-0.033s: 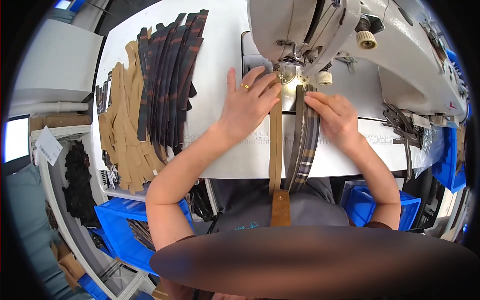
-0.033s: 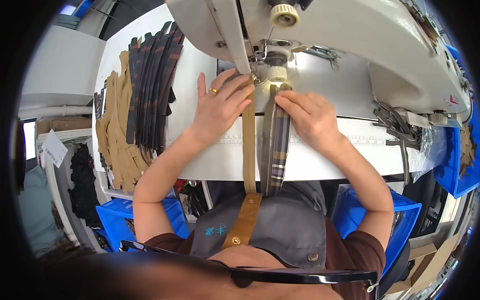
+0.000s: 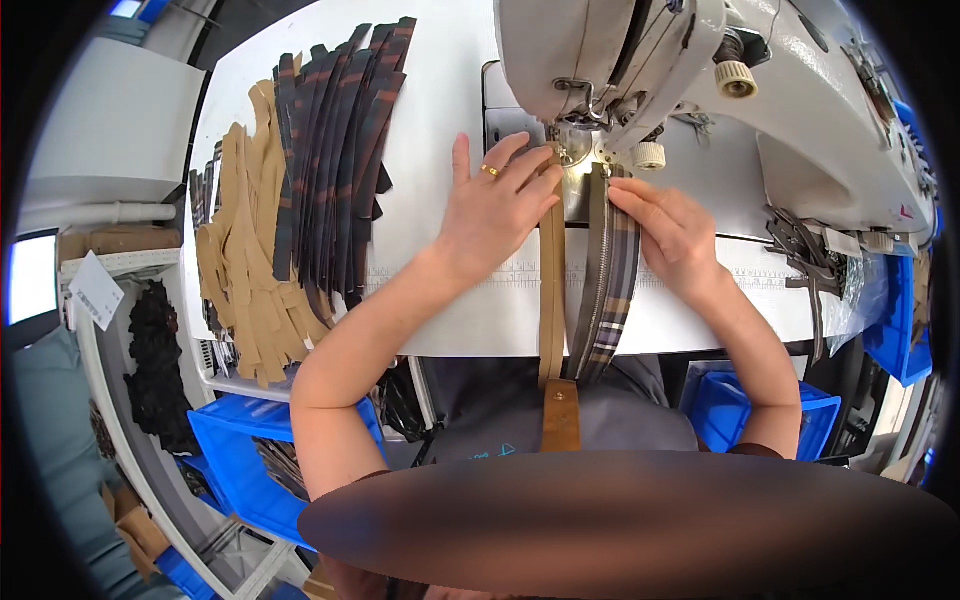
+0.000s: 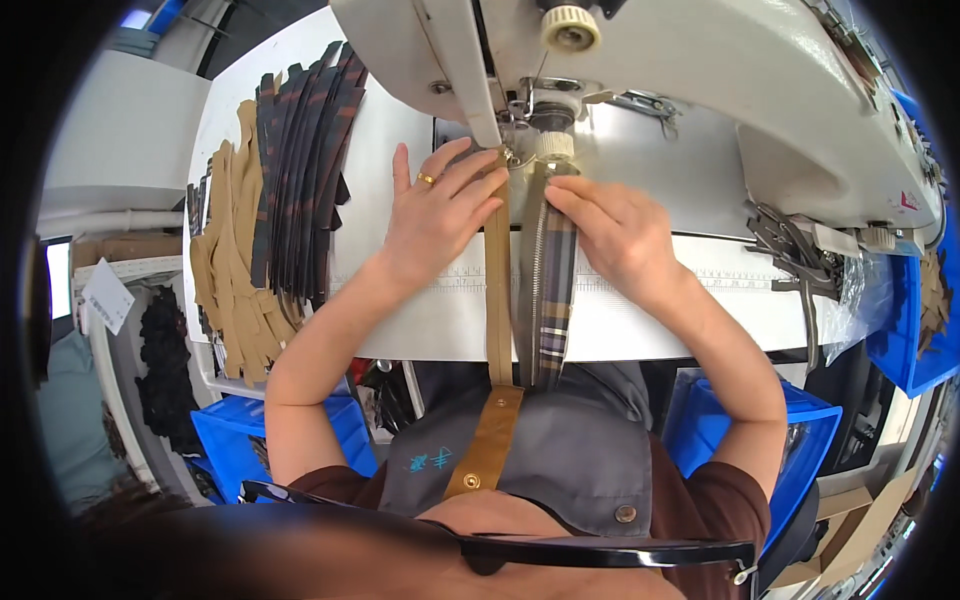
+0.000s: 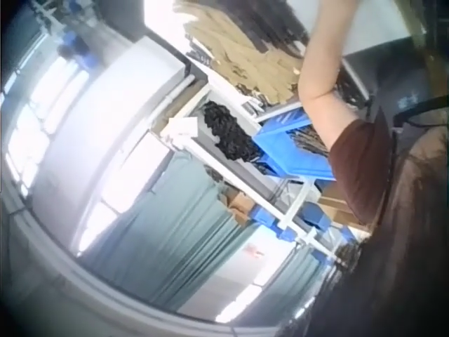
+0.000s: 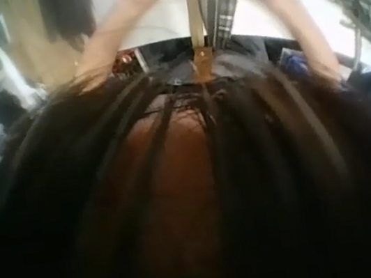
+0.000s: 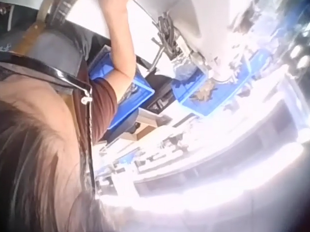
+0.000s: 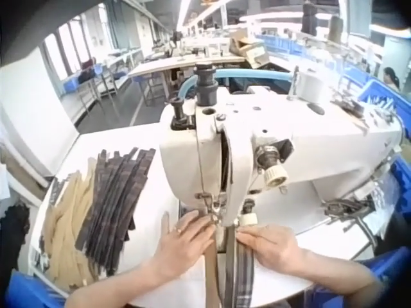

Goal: The recorder is sewing fabric strips using an industrial sewing machine.

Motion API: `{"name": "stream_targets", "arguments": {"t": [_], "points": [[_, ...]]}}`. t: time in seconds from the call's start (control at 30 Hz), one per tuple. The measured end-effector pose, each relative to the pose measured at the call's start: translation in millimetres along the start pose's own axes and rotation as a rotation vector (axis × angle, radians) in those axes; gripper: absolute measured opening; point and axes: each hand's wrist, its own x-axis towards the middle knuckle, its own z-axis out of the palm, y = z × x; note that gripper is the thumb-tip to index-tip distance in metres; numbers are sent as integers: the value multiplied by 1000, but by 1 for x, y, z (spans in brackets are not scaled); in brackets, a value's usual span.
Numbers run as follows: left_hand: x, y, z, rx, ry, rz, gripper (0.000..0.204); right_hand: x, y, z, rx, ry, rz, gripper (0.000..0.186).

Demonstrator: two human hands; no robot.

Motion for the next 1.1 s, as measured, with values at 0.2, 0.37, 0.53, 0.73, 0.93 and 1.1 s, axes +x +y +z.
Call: {"name": "stream_targets", "arguments": {"t": [0.2,0.37,0.53,0.73,0.93,1.1], "points": [[2,-3,-1,-22,-19,-11,27,24,0,22,213,68,-4,29],[-1,-6,5,-16,70,10,25,12,8,35,220,-15,25,30],[-3,-7,7,0,92,14,23,11,7,35,200,-39,36,30],[2,-3,2,-138,54,-94,26,11,8,36,169,-47,37,32],[2,-7,4,-96,71,-48,23,16,9,39,95,12,-32,30],[2,-5,3,-97,67,-48,24,13,8,40,61,-1,-32,30]]}}
